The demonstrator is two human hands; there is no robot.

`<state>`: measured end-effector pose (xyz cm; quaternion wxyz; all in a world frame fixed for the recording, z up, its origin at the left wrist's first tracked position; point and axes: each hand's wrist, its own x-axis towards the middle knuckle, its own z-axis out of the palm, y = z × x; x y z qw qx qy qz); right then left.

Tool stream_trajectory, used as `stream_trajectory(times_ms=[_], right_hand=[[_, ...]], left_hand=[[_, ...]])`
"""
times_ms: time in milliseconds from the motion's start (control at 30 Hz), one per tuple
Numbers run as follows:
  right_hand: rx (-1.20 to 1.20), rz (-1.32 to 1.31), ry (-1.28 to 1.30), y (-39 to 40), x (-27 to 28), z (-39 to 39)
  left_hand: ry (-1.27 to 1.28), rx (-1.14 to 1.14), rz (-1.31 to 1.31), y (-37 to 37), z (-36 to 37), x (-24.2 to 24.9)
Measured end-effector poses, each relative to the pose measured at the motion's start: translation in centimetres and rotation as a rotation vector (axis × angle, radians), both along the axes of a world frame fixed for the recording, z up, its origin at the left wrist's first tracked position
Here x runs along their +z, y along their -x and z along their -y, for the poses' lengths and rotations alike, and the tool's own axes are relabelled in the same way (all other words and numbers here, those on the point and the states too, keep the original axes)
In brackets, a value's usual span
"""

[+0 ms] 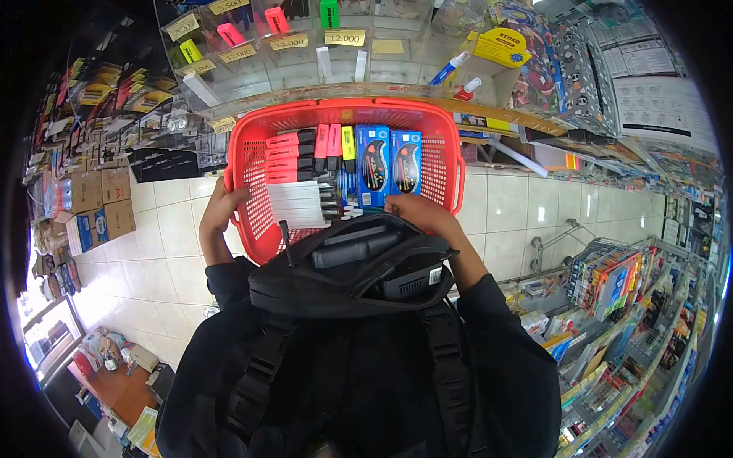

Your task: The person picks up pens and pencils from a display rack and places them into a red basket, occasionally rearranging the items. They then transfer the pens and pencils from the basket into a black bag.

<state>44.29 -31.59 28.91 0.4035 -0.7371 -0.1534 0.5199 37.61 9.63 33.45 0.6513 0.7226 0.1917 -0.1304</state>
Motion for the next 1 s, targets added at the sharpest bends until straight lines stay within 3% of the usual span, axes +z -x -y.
stream_trajectory(times_ms=[200, 367, 467, 500, 600, 700, 733, 800, 933, 1000], right_hand=[[-0.001, 0.161, 0.008, 1.3, -3.2, 1.5], [0.109, 0.231, -0.020, 0.5, 0.7, 0.7], [-0.352, 0.723, -0.162, 0.5, 4.9, -0.4], [-0.338, 0.606, -0.098, 0.1, 5.6, -0.3], [-0.759, 1.139, 0.125, 0.0, 7.2, 2.8], [-0.978, 0.656, 0.060, 0.9, 3.3, 5.3], [-0.984, 0.379, -0.112, 1.4, 1.3, 6.4], [-1.118, 0.073, -0.329, 3.0, -0.1, 5.9], [-1.147, 0.074, -0.410, 3.1, 0.8, 4.7], [-1.158, 0.083, -0.449, 3.2, 0.8, 4.8]], left_hand=[[-0.006, -0.012, 0.002, 0.1, 0.0, 0.2], [-0.052, -0.013, -0.026, 0.1, -0.1, 0.3], [-0.007, -0.003, -0.012, 0.2, -0.2, -0.2], [0.023, 0.024, 0.009, 0.2, -0.1, 0.1], [0.037, 0.022, 0.010, 0.2, 0.0, -0.3], [0.035, -0.005, -0.001, 0.2, -0.4, -0.7], [0.042, -0.003, 0.009, 0.2, -0.3, -0.7], [0.055, 0.016, -0.004, 0.5, -0.2, -0.5], [0.118, 0.207, 0.180, 1.2, 1.6, -0.6], [0.302, 0.365, 0.303, 1.4, 2.6, -0.8]])
